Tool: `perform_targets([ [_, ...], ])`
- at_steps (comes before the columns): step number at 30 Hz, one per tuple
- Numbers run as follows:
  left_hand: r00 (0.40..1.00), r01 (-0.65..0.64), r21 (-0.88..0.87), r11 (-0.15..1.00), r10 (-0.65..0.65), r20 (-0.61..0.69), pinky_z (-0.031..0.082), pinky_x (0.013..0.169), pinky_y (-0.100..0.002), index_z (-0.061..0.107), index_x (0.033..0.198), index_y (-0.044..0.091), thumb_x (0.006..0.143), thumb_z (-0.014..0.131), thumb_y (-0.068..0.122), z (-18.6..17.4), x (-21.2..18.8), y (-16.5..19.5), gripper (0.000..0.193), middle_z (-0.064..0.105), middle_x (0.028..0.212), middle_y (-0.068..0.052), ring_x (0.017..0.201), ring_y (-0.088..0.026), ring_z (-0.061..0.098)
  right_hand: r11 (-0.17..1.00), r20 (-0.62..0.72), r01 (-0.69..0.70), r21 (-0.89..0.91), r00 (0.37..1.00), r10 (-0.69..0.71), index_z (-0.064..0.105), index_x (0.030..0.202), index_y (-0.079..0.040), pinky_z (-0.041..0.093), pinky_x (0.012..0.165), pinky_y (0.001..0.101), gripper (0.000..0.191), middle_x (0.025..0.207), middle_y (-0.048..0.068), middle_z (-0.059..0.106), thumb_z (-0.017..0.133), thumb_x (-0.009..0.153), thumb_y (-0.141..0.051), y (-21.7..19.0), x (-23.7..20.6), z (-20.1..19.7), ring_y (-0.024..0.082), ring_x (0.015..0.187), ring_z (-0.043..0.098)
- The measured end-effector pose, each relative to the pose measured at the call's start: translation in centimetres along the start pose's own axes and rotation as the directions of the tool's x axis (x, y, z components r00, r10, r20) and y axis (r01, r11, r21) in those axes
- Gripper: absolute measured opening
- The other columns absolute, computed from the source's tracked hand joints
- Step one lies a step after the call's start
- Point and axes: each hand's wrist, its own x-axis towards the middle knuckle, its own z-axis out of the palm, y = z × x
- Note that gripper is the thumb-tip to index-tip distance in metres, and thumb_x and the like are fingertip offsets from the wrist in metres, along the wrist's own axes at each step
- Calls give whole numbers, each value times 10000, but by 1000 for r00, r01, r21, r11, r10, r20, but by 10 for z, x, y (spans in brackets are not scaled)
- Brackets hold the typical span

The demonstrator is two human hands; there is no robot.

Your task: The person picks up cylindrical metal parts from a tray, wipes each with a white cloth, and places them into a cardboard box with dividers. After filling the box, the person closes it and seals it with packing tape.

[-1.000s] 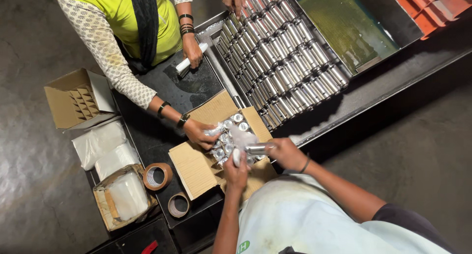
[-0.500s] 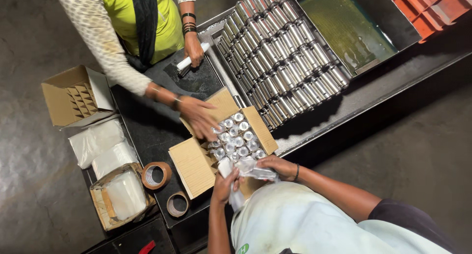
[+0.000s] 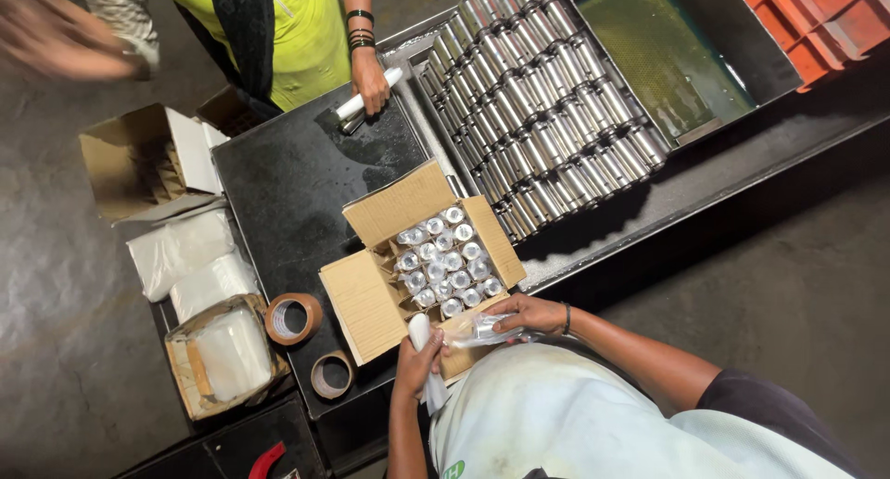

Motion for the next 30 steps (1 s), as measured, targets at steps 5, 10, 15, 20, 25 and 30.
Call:
perform_targets([
  [5,988,-55,-147,988,32,-154,357,398,-243,604,872,31,888,790,178,-14,-5,-6,238,527,610,-16,441,-74,434,987,-1,71,-142,997,-72,669,1343,1,567,680,218,469,1079,58,762,722,903,-154,0,-2,-5,68,819,677],
  [10,967,-94,-231,968,33,-254,343,388,-241,606,865,37,886,786,179,-19,-10,-6,230,508,608,-5,429,-72,414,969,13,48,-241,999,-47,696,1295,7,579,746,251,461,1088,44,768,751,871,-166,-4,-5,-2,84,886,684],
  [15,955,-89,-247,965,12,-295,331,377,-236,603,867,38,883,774,185,-16,-13,-5,226,520,607,-12,422,-74,422,950,21,61,-307,998,-58,708,1287,10,572,713,228,442,1036,60,776,763,885,-167,-12,-6,1,76,840,677],
  [20,953,-81,-252,964,0,-304,333,375,-239,600,868,45,896,768,192,-15,-16,-4,226,520,611,-13,422,-69,409,962,30,58,-268,998,-52,710,1279,9,571,652,237,437,988,59,773,750,882,-169,-15,-4,2,82,776,673],
  [25,957,-99,-270,958,17,-290,334,375,-242,592,866,45,907,757,202,-14,-15,-5,232,517,609,-14,415,-71,399,960,26,62,-274,998,-57,705,1285,4,572,656,243,449,990,57,775,755,872,-164,-13,-2,0,82,776,673],
  [30,954,-101,-265,959,19,-298,331,379,-241,594,869,43,907,756,192,-13,-12,-7,224,522,611,-16,419,-71,405,940,36,122,-318,992,-117,706,1273,13,582,792,241,440,1063,58,782,763,871,-156,-8,-2,-3,88,910,708],
])
